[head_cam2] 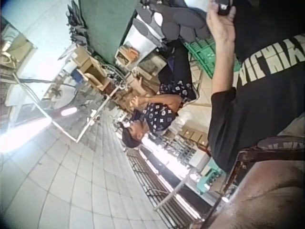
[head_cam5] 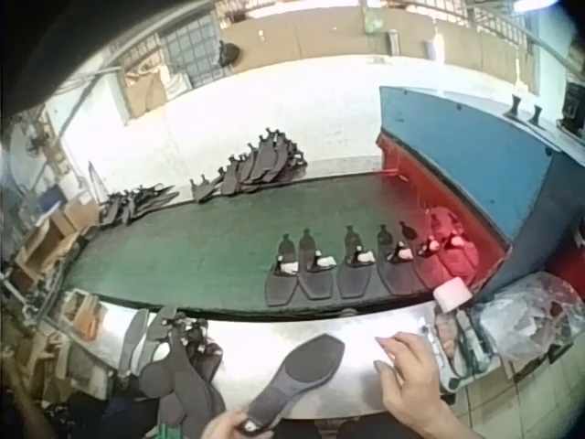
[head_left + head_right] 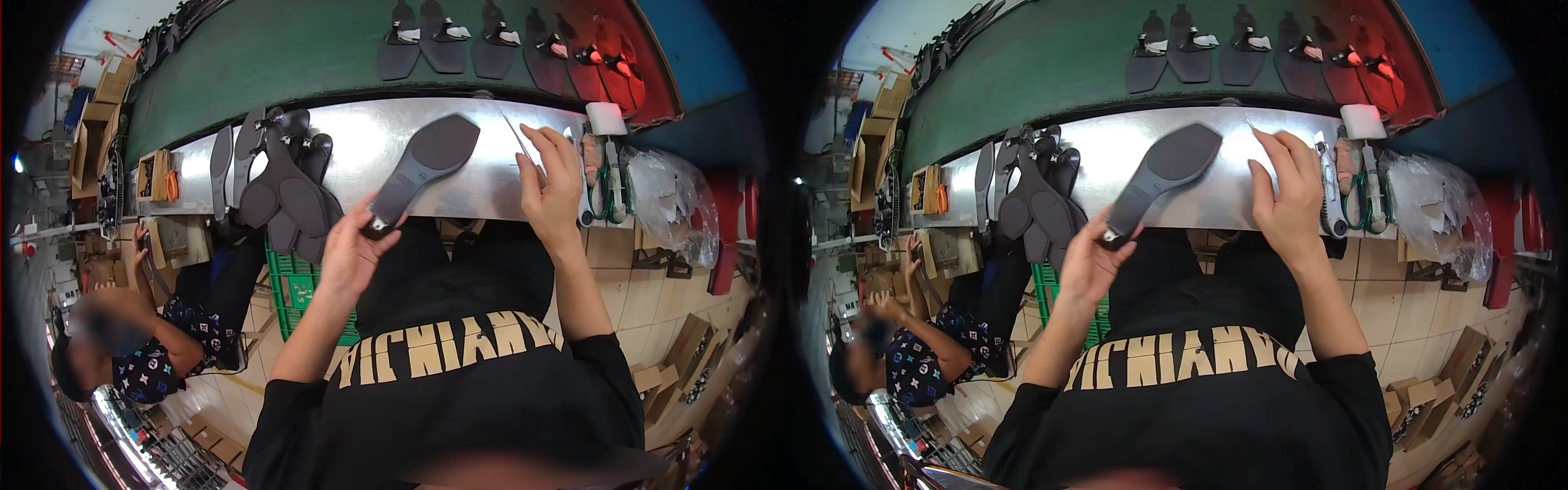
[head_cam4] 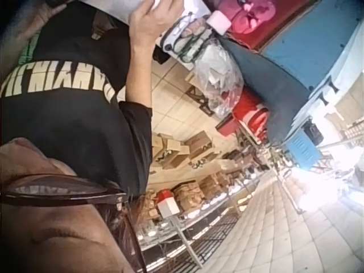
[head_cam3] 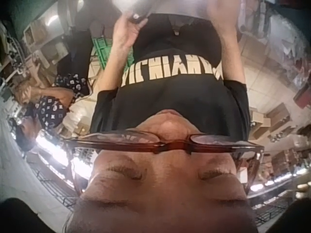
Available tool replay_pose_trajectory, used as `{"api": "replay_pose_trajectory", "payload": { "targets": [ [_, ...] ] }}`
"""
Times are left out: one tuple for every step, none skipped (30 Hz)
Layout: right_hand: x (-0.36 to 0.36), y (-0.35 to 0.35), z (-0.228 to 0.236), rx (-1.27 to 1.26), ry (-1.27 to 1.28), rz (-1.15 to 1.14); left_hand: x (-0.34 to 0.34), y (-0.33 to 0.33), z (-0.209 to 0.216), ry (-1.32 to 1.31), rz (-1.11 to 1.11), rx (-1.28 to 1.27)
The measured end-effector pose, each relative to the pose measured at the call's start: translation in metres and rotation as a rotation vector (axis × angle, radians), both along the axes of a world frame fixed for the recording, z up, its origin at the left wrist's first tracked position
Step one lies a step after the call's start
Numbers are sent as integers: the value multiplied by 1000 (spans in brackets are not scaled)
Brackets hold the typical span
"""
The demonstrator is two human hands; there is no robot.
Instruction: The recorder is assembling small black components onto shoe soles using a thin metal tool at a manufacturing station.
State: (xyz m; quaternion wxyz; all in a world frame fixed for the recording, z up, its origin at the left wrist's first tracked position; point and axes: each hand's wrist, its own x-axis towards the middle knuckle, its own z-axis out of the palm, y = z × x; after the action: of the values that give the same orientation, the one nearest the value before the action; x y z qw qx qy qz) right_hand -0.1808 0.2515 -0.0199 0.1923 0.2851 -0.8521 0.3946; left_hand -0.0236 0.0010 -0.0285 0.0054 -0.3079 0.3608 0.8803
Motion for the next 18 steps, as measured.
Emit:
{"api": "replay_pose_trajectory", "payload": {
  "targets": [
    [-2,5,-14,143,-3,-125,3,4,-11,-67,-29,31],
    [0,9,-27,142,-3,-108,3,8,-19,-78,-4,172],
    [4,14,-40,244,-52,-168,3,10,-25,-98,2,232],
    [8,19,-51,345,-104,-229,1,12,-27,-122,7,291],
    [8,21,-53,311,-144,-183,-2,15,-27,-129,25,314],
    [13,20,-54,311,-147,-165,-3,17,-26,-132,43,314],
    [18,16,-46,119,-260,-49,-6,18,-25,-144,51,359],
    [25,11,-37,-73,-371,64,-10,20,-22,-153,55,404],
    [37,1,-25,-135,-450,177,-16,23,-18,-225,84,437],
    [57,-8,-14,-267,-753,254,-17,26,-20,-227,91,433],
    [67,-15,-12,-276,-882,405,-17,28,-24,-221,110,447],
    [73,-22,-4,-247,-1049,466,-18,30,-26,-215,129,461],
    [75,-27,-5,-291,-1150,486,-23,35,-13,-194,125,486],
    [77,-31,-8,-334,-1252,504,-24,37,-13,-194,125,487],
    [78,-33,-10,-334,-1252,503,-26,38,-14,-184,117,513],
    [81,-36,-12,-404,-1255,520,-25,39,-14,-175,114,536],
    [83,-37,-15,-475,-1257,537,-27,43,-14,-156,111,529],
    [85,-37,-22,-475,-1259,539,-25,42,-17,-158,114,528]
  ]
}}
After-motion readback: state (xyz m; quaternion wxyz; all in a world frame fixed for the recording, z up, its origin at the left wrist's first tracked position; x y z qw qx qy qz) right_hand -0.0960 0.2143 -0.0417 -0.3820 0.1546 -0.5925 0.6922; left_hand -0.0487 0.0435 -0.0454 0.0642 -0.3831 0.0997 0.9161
